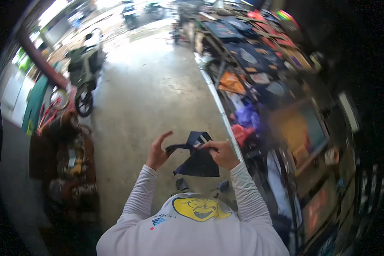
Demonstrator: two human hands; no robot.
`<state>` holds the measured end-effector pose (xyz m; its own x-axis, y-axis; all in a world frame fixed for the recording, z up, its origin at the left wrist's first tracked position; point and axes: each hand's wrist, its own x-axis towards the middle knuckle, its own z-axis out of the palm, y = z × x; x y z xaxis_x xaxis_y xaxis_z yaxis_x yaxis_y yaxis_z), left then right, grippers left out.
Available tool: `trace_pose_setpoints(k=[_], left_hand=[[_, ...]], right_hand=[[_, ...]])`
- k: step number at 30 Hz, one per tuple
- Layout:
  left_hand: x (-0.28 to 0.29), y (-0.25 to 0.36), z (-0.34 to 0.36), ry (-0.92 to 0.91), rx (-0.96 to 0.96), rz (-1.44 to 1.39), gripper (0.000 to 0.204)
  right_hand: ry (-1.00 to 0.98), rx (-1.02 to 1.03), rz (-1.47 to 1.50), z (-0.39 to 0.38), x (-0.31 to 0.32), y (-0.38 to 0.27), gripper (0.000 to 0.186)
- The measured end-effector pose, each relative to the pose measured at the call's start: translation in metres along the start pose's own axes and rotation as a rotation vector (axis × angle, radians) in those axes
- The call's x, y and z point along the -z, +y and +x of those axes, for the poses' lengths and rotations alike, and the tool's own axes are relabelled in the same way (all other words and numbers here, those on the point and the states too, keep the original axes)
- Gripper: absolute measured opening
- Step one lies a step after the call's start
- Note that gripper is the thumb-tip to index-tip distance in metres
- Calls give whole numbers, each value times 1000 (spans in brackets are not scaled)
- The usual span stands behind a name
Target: Screen printing a design onto tote bags using a manual press setup and ink squeegee.
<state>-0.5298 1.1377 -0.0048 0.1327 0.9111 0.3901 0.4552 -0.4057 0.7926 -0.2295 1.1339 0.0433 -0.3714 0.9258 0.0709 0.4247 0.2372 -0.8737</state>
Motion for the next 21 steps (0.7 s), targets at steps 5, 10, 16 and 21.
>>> trace_pose_setpoints(k=[5,10,16,21], left_hand=[[-94,23,30,-401,-62,-242,21],[-210,79,36,-699,18,-189,26],[-332,185,17,-923,-474,-92,22],[-403,285,-10,-1088,-673,-202,23]], right_hand=[[341,-261,-79,-89,59,6,29],[1025,-172,-557,-184,91,36,27],[887,-542,71,-288,90,70,46],[1076,-342,456,-369,113,83,44]])
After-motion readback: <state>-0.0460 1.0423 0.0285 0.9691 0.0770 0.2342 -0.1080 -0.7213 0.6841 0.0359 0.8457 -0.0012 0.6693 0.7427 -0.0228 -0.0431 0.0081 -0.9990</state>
